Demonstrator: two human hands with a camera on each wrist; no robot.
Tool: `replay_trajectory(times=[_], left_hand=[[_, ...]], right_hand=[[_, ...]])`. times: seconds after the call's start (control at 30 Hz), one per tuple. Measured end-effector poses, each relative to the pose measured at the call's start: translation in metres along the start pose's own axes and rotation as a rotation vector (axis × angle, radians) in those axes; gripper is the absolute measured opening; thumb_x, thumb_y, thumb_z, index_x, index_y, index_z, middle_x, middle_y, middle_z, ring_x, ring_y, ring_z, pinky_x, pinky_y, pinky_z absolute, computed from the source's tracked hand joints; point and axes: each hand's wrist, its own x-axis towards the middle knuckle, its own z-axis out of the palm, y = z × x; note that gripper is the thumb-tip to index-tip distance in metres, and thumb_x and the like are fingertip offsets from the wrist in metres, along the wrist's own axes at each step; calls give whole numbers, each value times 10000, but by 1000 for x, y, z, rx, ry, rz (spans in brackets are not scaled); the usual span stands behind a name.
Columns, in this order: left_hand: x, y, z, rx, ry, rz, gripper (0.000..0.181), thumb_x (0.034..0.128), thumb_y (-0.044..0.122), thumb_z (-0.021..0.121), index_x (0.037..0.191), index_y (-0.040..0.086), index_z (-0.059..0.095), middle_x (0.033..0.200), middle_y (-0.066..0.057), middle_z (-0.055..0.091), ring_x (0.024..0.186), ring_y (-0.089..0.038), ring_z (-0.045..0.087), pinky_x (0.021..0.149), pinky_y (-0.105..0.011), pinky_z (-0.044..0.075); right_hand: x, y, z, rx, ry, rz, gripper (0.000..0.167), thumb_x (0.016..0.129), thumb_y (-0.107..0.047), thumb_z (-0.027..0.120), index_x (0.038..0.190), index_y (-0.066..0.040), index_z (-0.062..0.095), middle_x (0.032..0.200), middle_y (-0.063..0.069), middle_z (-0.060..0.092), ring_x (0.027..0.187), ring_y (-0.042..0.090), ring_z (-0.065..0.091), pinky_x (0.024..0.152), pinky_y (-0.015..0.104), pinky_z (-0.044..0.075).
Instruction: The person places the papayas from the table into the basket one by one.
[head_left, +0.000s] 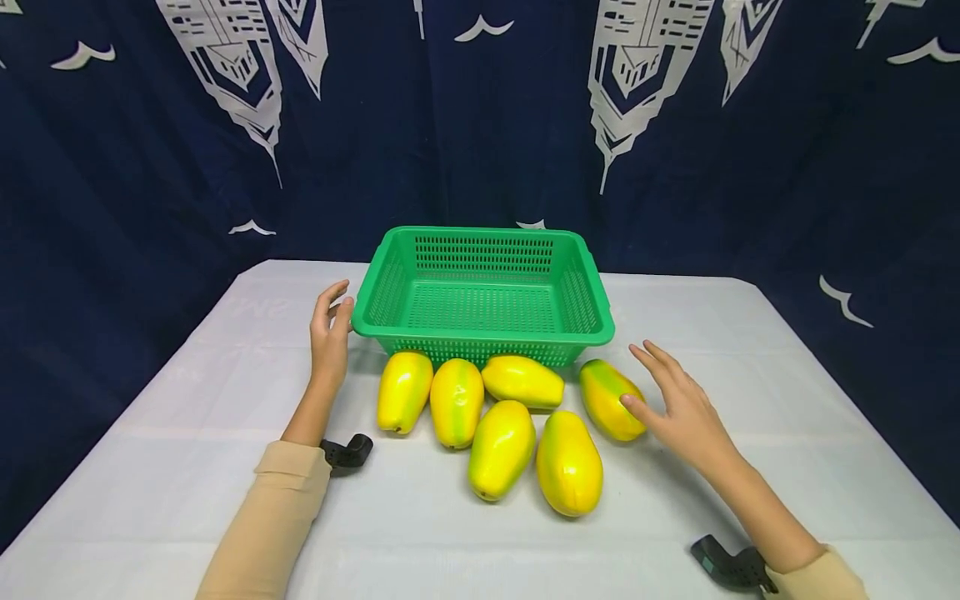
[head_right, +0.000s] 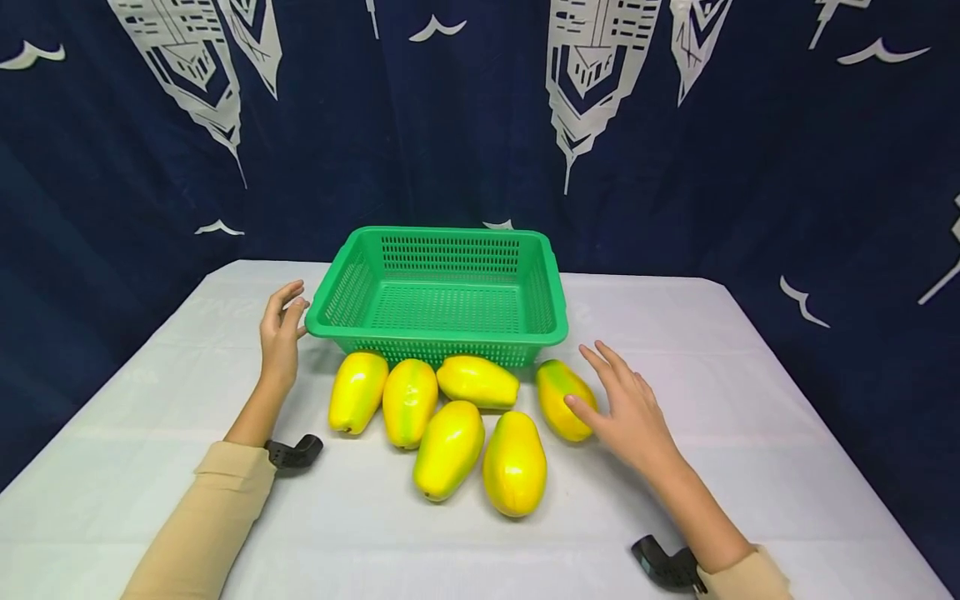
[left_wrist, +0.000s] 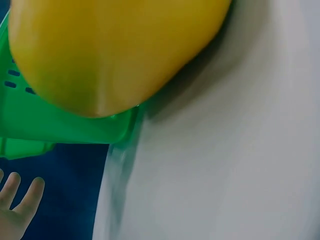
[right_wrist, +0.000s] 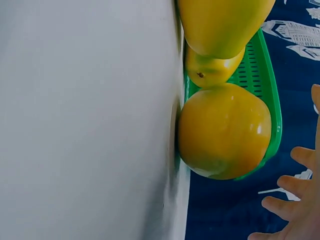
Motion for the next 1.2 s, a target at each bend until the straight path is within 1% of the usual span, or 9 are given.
replay_trajectory(times=[0.17,0.27,0.33,0.47,0.63,0.77,0.93,1.07,1.2], left_hand=[[-3,-5,4,-81,-30,-37,423,951,247,417,1350,109,395,1387,-61,357,1059,-71,448,803,-186,419],[-4,-7,5,-97,-41,-62,429,955,247,410,1362,116,379,1406,-58,339,1087,-94,454,796,-189,442],[-4,-8,6,-98,-43,-76,432,955,260,410,1367,134,374,1413,-50,333,1115,-124,454,821,-231,446],[-6,-11,6,-94,-61,-87,441,951,285,410,1372,162,363,1421,-57,322,1185,-207,434,908,-398,420],[-7,-13,6,-112,-121,-117,482,946,288,399,1404,187,290,1457,-81,266,1250,-275,370,984,-542,344],[-9,-8,7,-113,-186,-167,531,945,282,377,1438,202,199,1481,-85,195,1294,-296,296,1027,-568,275],[-15,5,10,-64,-219,-165,585,932,289,380,1452,174,139,1503,-102,123,1350,-299,193,1079,-550,180],[-19,11,10,-72,-241,-181,610,925,291,386,1456,184,105,1503,-111,100,1343,-301,196,1055,-577,215],[-19,10,10,-87,-260,-198,615,925,295,386,1458,219,89,1503,-109,90,1337,-301,201,1035,-594,241]], right_hand=[[-3,-1,1,-10,-40,38,667,875,-404,542,1439,-204,246,1473,159,235,1216,496,351,827,710,314],[-5,-1,3,-3,-69,62,681,874,-424,540,1443,-213,231,1477,155,221,1240,478,336,805,710,336],[-6,0,4,3,-85,74,691,872,-438,536,1447,-224,217,1480,149,211,1255,466,323,799,713,339],[-9,1,6,20,-101,92,698,870,-451,533,1445,-212,218,1482,146,200,1268,456,308,806,721,328],[-12,3,7,30,-101,104,697,866,-451,541,1439,-203,231,1472,154,213,1273,449,305,823,724,313],[-14,6,10,37,-104,107,697,864,-448,546,1434,-190,238,1466,156,219,1255,450,329,825,712,325],[-16,8,14,45,-106,99,689,865,-437,551,1423,-162,254,1453,157,235,1190,422,416,827,648,386],[-18,10,17,54,-114,99,688,860,-430,564,1412,-143,272,1442,164,249,1222,414,385,849,646,375],[-20,13,21,85,-110,94,695,854,-413,582,1410,-137,270,1430,162,258,1257,412,339,890,630,364]])
